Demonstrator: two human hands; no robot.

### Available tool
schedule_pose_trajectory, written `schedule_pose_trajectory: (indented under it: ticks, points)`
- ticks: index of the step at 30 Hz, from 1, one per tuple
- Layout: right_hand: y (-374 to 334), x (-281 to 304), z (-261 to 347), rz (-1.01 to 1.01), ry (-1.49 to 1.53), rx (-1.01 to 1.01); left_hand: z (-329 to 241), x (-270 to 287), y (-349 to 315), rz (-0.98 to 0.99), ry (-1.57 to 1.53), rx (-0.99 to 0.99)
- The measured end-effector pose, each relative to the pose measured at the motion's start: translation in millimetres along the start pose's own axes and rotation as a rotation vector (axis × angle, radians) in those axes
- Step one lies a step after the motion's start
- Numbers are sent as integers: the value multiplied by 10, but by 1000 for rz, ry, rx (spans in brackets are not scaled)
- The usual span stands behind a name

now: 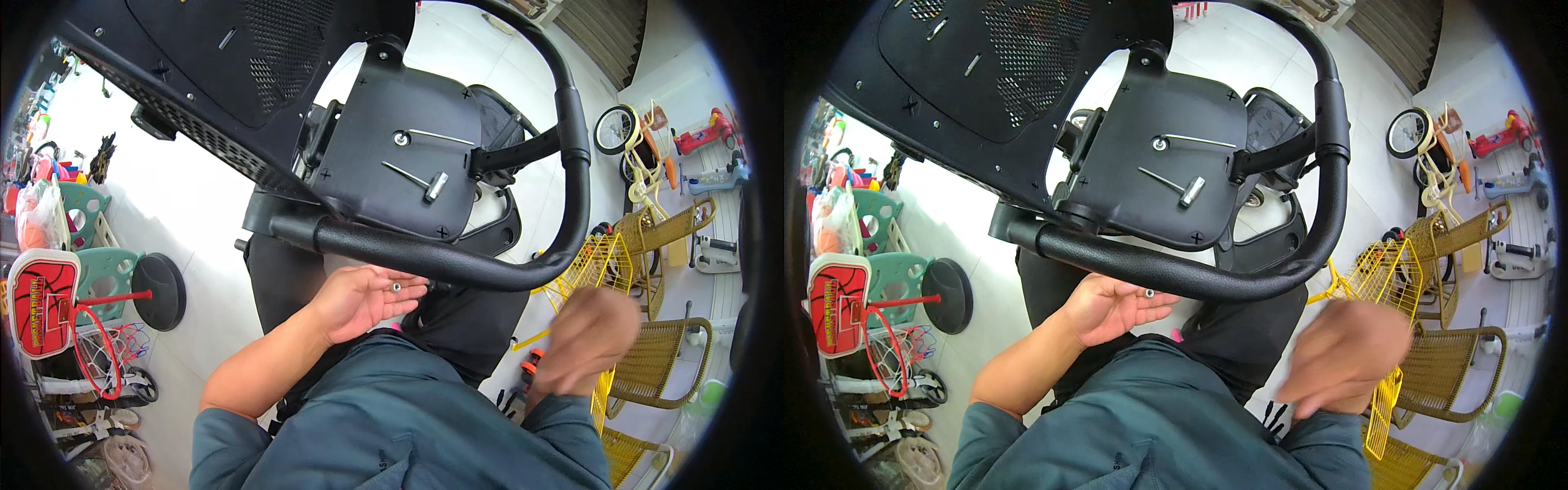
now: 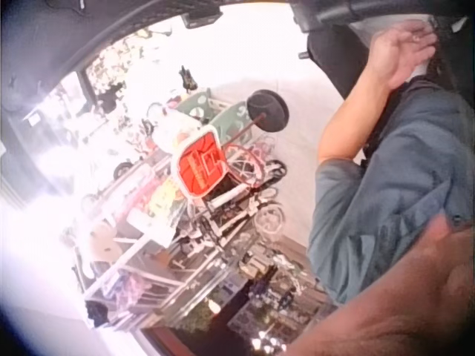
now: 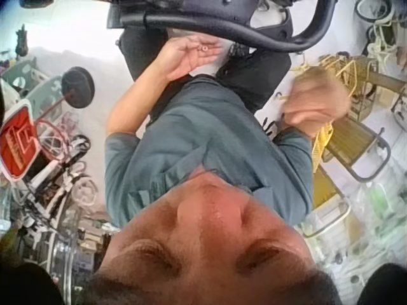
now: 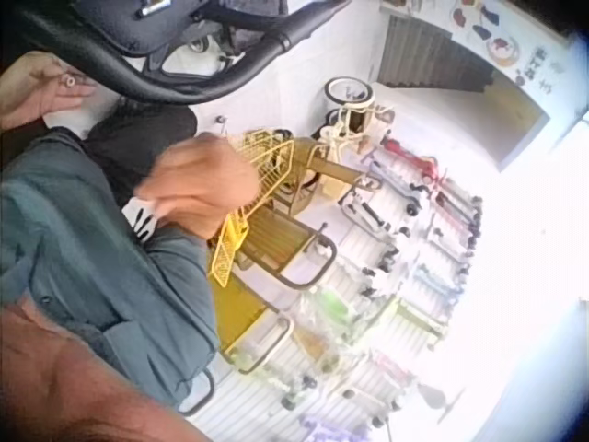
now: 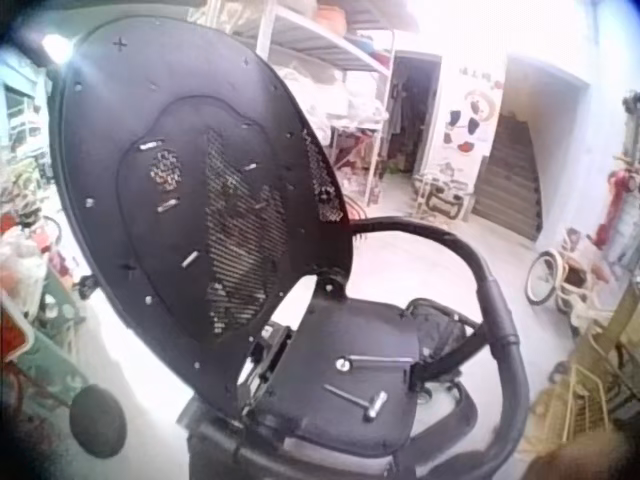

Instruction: The person assembles a black plastic chair by inserting and tightening screws into the seat and backrest using a hex key. They repeatedly adjust the chair's orientation and reposition components to access fastening points.

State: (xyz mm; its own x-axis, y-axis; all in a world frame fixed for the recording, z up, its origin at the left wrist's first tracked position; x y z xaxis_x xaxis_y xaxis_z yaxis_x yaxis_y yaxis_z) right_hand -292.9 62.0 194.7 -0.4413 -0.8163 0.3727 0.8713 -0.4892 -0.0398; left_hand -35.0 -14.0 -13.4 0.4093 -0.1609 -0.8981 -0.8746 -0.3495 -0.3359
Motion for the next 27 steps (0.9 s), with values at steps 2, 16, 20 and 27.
schedule_pose_trajectory:
  ticks: [2,16,20,27]
  points:
    - [71,-153,-98,-169,-126,-226,12,-164,-42,60,-48,1]
    - [727,-624,-796,-980,-443,-86,52,-745,-261,-58,232,-162]
    - [595,-709,-865,-984,165,-235,53,-779,-359,-226,794,-366]
    - [598,-947,-976,-943,1110,-178,-117,-983,-475,-148,1372,-801]
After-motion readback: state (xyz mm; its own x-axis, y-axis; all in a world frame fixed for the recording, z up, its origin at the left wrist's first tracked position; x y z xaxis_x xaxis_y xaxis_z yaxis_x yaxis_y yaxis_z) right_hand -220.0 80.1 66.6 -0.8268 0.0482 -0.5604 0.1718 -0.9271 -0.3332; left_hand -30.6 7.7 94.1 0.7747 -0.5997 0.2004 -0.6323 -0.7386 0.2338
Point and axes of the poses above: each hand's wrist, its own y-axis towards the middle knuckle, its own x-axis out of the back of the hand, z = x × y, the point moved 4 cm from there along y, towards the middle knuckle, and after that the axes turned 1 degree about y, right-handed, at the moved point
